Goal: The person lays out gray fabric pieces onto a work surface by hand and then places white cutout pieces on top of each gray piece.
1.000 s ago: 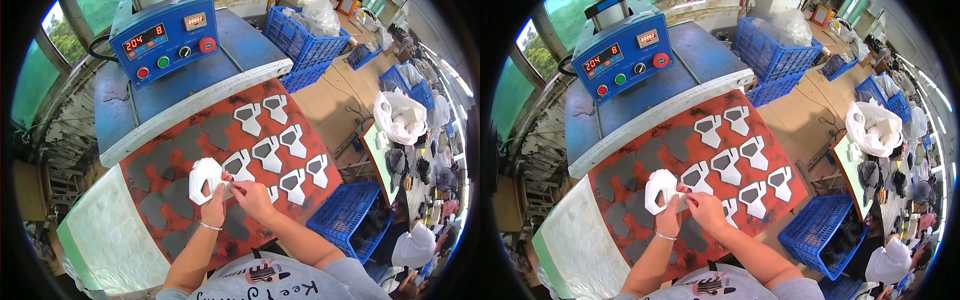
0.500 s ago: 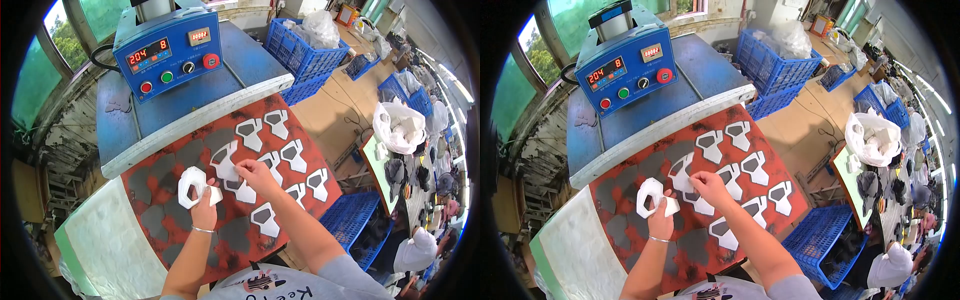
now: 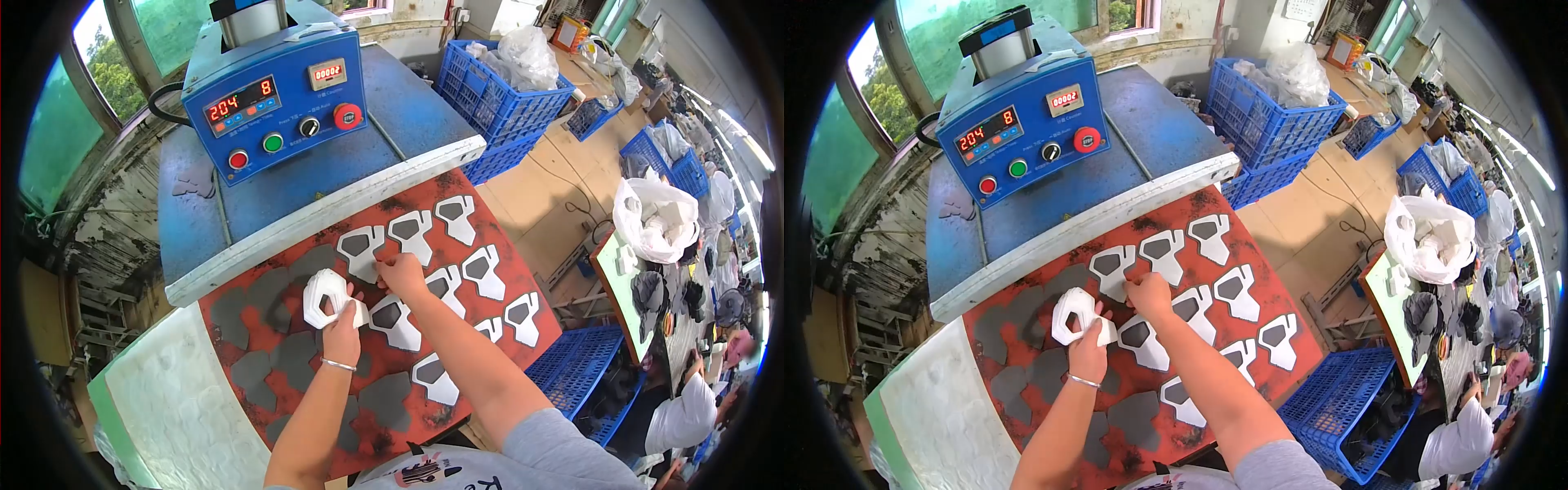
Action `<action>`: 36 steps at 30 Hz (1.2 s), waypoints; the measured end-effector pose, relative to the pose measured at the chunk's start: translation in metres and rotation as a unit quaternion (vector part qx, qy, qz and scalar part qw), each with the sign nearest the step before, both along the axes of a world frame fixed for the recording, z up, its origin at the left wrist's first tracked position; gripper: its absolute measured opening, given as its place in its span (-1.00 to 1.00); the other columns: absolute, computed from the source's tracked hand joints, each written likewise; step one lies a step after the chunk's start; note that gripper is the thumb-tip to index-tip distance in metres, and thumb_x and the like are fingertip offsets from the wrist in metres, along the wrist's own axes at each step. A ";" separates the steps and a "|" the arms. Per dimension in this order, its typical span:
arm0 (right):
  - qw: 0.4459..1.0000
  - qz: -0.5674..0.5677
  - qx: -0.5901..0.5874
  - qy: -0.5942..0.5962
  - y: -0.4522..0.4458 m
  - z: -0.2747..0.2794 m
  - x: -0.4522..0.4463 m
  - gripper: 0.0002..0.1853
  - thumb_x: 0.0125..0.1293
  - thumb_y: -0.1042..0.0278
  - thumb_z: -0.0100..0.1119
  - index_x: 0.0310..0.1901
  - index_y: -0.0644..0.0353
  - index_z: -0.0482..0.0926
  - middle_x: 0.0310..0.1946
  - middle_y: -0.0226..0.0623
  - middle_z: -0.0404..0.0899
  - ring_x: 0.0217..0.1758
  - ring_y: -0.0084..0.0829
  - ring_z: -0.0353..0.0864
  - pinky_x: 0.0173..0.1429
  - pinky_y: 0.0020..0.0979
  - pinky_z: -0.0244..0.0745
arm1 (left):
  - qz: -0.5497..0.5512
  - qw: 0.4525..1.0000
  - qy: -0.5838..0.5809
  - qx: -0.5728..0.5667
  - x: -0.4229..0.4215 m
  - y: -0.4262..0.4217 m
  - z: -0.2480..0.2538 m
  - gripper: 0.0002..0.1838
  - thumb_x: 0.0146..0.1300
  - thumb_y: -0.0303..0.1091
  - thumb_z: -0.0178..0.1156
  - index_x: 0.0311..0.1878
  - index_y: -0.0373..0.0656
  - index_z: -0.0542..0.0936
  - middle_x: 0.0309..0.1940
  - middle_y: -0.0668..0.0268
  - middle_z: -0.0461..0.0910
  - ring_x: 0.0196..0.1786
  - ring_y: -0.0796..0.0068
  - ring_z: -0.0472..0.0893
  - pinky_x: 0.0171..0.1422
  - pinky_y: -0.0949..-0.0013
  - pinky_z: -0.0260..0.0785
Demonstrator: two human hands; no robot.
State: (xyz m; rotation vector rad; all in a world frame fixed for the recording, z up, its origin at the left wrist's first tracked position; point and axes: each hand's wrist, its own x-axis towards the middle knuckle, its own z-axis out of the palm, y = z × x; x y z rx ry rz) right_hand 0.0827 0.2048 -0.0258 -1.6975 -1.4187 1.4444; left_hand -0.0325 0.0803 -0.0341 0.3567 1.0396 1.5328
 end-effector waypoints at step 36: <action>0.986 0.055 0.031 -0.153 0.009 0.004 -0.004 -0.76 0.02 0.28 0.21 -0.61 0.29 0.62 -0.69 -0.22 0.61 -0.61 -0.39 0.63 -0.38 -0.38 0.55 | -0.029 0.999 0.033 -0.022 -0.004 0.024 -0.009 -0.53 0.35 -0.49 0.02 0.32 -0.27 0.29 0.15 0.27 0.42 0.15 0.47 0.48 0.24 0.41 0.29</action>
